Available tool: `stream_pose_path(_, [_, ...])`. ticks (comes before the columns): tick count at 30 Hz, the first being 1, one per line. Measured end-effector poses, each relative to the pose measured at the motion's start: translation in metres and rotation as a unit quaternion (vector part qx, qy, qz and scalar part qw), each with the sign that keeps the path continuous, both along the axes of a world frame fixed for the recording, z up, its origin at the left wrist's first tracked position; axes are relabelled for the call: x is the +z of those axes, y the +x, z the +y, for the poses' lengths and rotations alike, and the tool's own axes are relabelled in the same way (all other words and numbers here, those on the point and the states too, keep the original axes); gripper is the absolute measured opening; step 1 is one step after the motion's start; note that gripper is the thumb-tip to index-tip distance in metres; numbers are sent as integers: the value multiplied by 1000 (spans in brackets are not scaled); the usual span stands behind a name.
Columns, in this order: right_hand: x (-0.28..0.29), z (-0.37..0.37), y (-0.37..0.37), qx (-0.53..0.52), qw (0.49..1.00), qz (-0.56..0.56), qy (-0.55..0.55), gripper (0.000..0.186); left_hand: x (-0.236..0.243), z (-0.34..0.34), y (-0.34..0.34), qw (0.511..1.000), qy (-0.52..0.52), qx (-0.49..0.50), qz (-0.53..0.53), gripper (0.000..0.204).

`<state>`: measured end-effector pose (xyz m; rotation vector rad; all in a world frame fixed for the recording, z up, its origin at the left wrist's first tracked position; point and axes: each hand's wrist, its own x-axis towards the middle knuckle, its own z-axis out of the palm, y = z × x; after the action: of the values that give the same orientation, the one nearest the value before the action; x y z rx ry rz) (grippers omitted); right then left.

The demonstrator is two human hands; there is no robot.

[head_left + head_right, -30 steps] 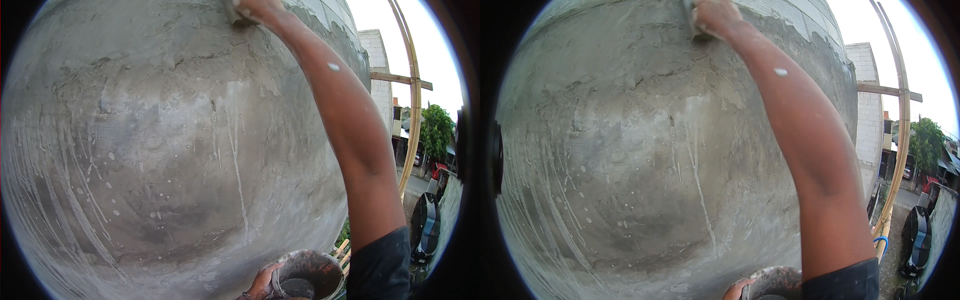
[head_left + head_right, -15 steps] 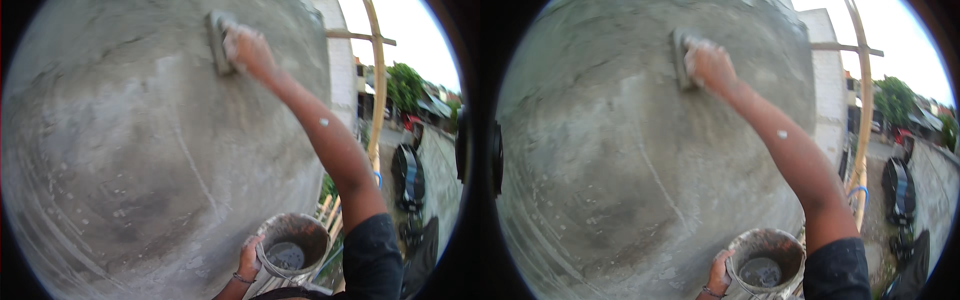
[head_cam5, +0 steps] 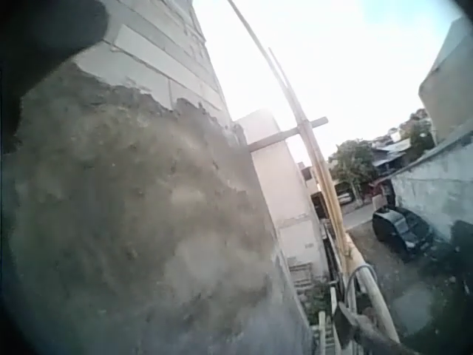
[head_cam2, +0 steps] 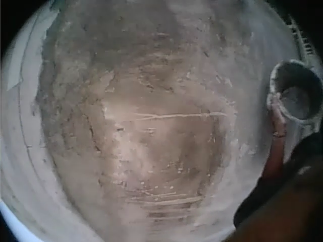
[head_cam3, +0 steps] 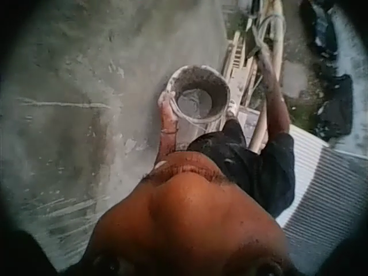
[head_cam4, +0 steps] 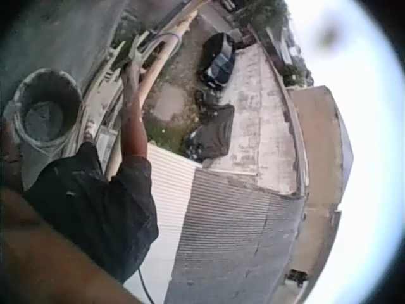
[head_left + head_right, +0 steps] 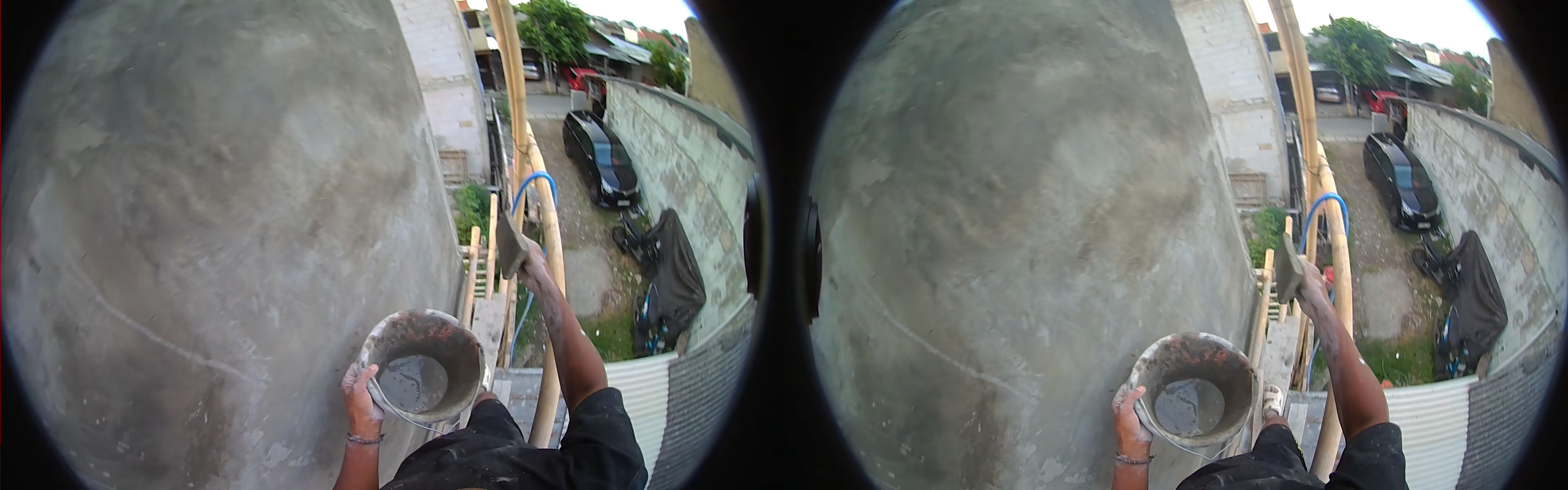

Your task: Plastering and smoothing a rounded concrete wall using a trowel and plaster from a bucket.

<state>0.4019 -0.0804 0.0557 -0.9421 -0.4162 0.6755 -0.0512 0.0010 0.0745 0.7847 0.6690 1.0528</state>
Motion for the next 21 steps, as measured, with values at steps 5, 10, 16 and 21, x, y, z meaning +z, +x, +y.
stream_pose_path(5, [-34, -69, -14, -30, 998, 47, -14, 40, 38, -6, 11, 997, 20, -30, 66, 21])
stream_pose_path(10, [-17, -90, -4, -124, 950, -224, -176, 59, 44, 3, 12, 989, 50, -21, 136, 31])
stream_pose_path(16, [-26, -124, -9, -178, 790, -464, -359, 37, 54, -3, 27, 993, 67, -58, 78, 39])
stream_pose_path(21, [-32, -163, -26, -50, 683, -598, -416, 27, 53, -5, 26, 985, 123, -62, 102, 34])
